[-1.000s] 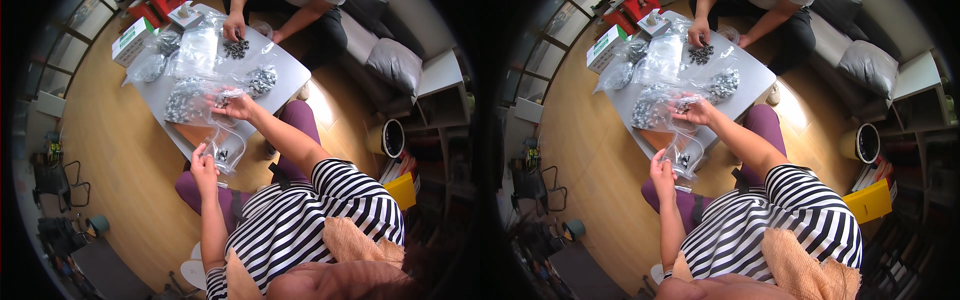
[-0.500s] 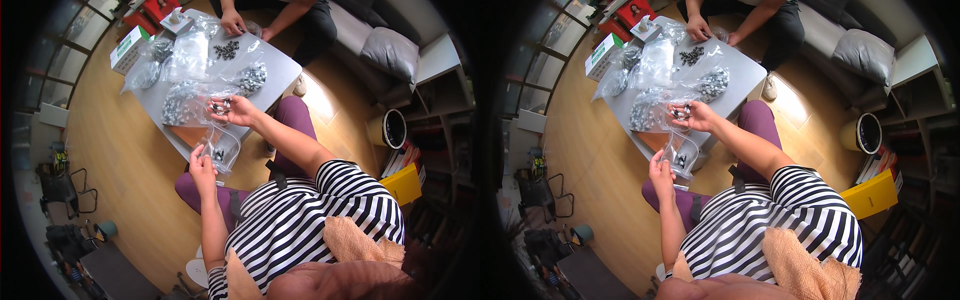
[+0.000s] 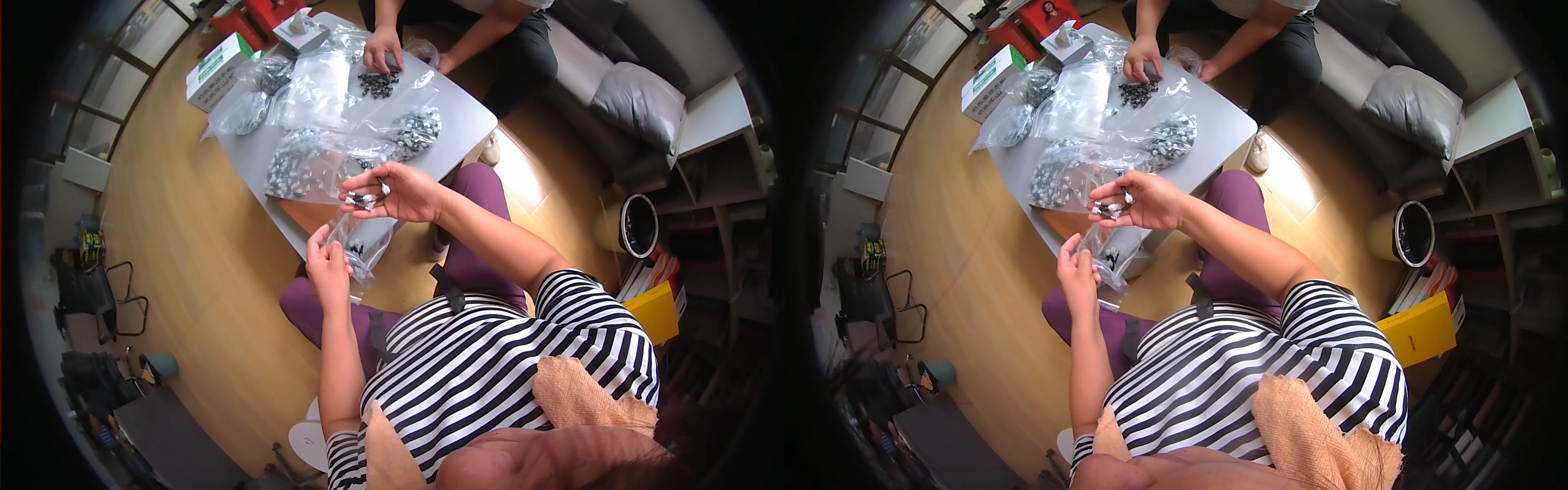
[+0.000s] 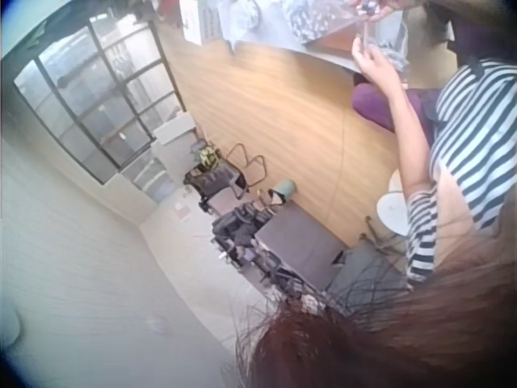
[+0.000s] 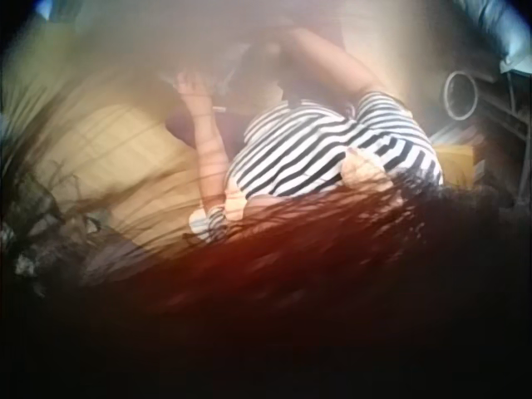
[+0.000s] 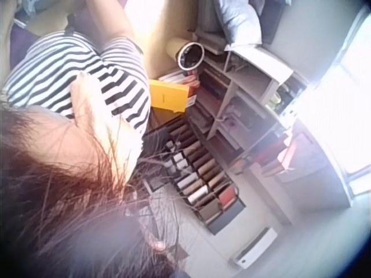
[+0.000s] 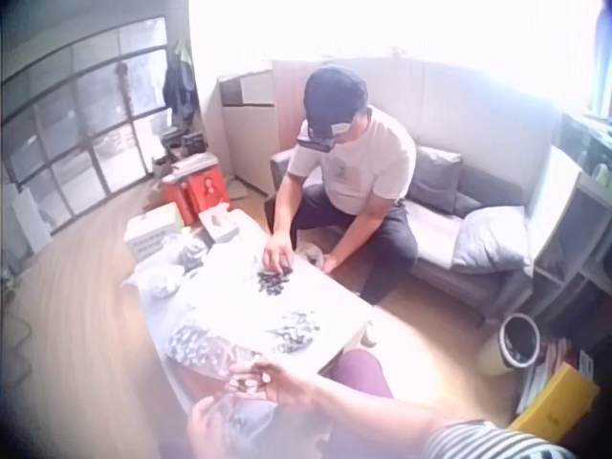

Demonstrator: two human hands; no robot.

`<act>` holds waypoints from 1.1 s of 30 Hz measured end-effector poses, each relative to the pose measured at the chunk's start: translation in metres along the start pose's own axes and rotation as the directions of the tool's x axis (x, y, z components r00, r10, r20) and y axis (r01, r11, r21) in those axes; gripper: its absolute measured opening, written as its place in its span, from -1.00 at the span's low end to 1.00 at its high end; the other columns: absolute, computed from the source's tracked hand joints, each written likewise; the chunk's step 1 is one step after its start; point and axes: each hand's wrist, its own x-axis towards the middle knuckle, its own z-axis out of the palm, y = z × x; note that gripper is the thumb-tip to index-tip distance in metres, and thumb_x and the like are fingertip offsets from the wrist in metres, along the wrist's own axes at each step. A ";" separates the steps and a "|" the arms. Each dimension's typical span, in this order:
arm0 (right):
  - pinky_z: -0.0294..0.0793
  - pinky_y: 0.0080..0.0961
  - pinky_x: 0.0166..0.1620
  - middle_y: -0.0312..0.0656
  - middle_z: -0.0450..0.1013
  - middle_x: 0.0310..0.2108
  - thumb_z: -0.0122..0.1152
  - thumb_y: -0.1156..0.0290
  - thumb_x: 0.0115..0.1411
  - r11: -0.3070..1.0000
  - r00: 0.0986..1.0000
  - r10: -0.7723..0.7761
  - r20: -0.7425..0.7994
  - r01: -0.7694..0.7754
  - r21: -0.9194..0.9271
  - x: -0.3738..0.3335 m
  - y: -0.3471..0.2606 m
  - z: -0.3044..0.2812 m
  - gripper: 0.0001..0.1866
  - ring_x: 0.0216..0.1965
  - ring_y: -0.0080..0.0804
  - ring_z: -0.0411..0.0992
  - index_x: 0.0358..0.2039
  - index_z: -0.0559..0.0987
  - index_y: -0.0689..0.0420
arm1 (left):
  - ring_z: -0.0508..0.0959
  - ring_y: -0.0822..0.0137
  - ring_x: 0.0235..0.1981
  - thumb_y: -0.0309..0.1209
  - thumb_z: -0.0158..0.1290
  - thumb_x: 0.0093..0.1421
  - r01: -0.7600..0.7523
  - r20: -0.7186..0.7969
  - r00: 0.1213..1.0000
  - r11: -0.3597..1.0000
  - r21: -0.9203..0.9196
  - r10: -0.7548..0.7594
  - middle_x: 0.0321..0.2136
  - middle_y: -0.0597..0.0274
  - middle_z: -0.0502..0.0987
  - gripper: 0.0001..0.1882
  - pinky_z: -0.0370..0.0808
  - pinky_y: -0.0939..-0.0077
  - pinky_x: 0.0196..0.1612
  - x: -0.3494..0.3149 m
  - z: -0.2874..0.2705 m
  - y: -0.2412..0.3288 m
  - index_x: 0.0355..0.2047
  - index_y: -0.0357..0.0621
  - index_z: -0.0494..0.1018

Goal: The person sorts small metal and plastic parts by picking them up from a table and placing them into different plastic bags.

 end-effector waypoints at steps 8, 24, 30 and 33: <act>0.37 -0.40 0.10 -0.10 0.49 -0.02 -0.16 0.36 0.34 0.281 0.987 -0.133 0.096 0.130 -0.951 0.013 0.061 -0.008 -0.62 0.00 -0.32 0.45 0.07 0.48 0.20 | 0.25 0.64 -0.67 -0.56 -0.13 0.24 0.062 -0.037 0.997 0.985 -0.163 -0.069 -0.58 0.40 0.32 -0.63 0.22 0.77 -0.68 0.024 0.002 -0.013 0.08 -0.30 0.28; 0.56 -0.54 -0.21 -0.17 0.54 -0.34 0.17 0.28 0.26 0.727 0.942 -0.289 -0.173 0.099 -0.679 -0.032 -0.004 -0.013 -0.76 -0.29 -0.44 0.55 -0.23 0.50 0.22 | 0.23 0.68 -0.67 -0.54 -0.09 0.26 0.030 0.017 0.999 0.989 -0.143 -0.027 -0.57 0.42 0.31 -0.63 0.19 0.81 -0.66 0.005 -0.016 0.004 0.09 -0.31 0.28; 0.46 -0.53 -0.28 -0.18 0.53 -0.40 0.22 0.23 0.23 0.074 0.953 -0.284 0.110 0.136 -0.988 -0.017 0.017 0.042 -0.70 -0.38 -0.49 0.47 -0.18 0.55 0.21 | 0.21 0.72 -0.67 -0.53 -0.09 0.28 -0.019 0.034 0.999 0.978 -0.206 0.026 -0.59 0.45 0.32 -0.66 0.17 0.83 -0.66 0.005 -0.012 0.012 0.07 -0.28 0.32; 0.40 -0.54 -0.40 -0.26 0.48 -0.59 0.15 0.19 0.26 0.159 0.989 0.081 -0.121 -0.132 -0.978 -0.018 0.004 0.012 -0.69 -0.54 -0.55 0.40 -0.40 0.56 0.20 | 0.22 0.72 -0.68 -0.52 -0.06 0.28 -0.068 -0.132 0.991 0.964 -0.257 0.034 -0.57 0.44 0.34 -0.71 0.17 0.83 -0.66 0.009 -0.041 0.021 0.01 -0.27 0.37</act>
